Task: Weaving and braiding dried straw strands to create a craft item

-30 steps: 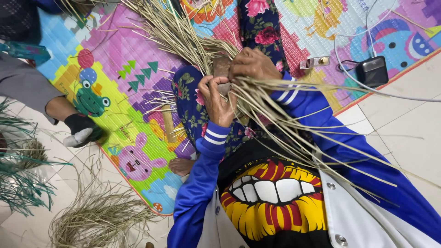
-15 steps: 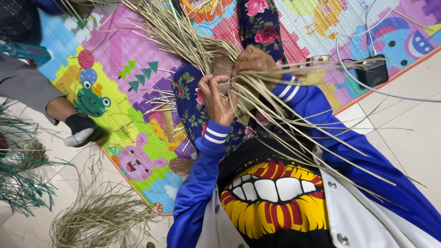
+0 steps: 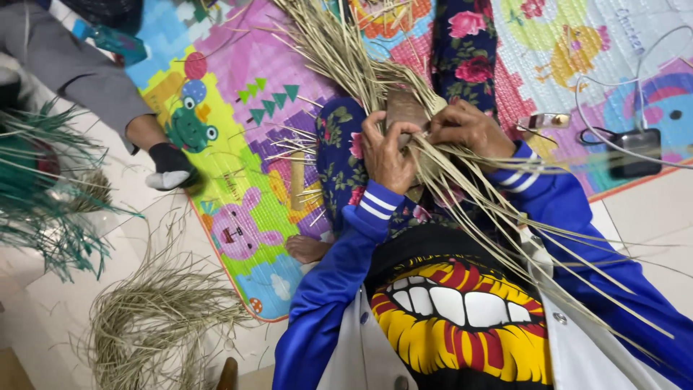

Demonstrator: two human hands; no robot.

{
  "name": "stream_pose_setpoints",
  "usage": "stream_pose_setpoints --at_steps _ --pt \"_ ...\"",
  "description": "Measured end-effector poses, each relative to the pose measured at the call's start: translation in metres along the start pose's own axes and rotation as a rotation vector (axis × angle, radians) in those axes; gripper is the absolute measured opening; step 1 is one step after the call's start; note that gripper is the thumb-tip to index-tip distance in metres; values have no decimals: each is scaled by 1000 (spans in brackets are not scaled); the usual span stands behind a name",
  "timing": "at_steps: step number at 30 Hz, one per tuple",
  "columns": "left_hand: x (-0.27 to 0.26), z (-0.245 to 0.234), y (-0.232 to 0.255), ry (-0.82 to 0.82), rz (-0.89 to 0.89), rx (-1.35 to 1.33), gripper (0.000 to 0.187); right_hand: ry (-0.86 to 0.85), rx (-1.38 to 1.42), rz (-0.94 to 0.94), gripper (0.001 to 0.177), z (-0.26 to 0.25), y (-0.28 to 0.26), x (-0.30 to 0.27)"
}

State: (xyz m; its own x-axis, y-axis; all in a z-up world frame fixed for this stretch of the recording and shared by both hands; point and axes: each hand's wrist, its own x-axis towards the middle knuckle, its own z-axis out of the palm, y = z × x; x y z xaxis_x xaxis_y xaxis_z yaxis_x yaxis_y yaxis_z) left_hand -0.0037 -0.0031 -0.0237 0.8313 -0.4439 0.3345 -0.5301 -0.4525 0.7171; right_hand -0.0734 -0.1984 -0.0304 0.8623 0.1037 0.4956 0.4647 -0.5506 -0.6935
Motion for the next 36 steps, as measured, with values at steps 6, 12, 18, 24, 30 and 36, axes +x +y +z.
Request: stream_pose_setpoints --at_steps 6,12,18,24,30,36 --pt "1 5 -3 -9 -30 22 26 62 101 9 30 10 14 1" --pt "3 2 -1 -32 -83 44 35 98 142 261 18 15 9 26" --pt "8 1 2 -28 -109 -19 31 -284 356 360 28 -18 2 23" --pt "8 4 -5 -48 -124 -39 36 45 299 316 12 5 5 22" --pt "6 6 -4 -65 -149 -1 48 77 446 247 15 21 42 6" --pt "7 7 -9 -51 -154 -67 44 -111 437 267 30 -6 12 13"
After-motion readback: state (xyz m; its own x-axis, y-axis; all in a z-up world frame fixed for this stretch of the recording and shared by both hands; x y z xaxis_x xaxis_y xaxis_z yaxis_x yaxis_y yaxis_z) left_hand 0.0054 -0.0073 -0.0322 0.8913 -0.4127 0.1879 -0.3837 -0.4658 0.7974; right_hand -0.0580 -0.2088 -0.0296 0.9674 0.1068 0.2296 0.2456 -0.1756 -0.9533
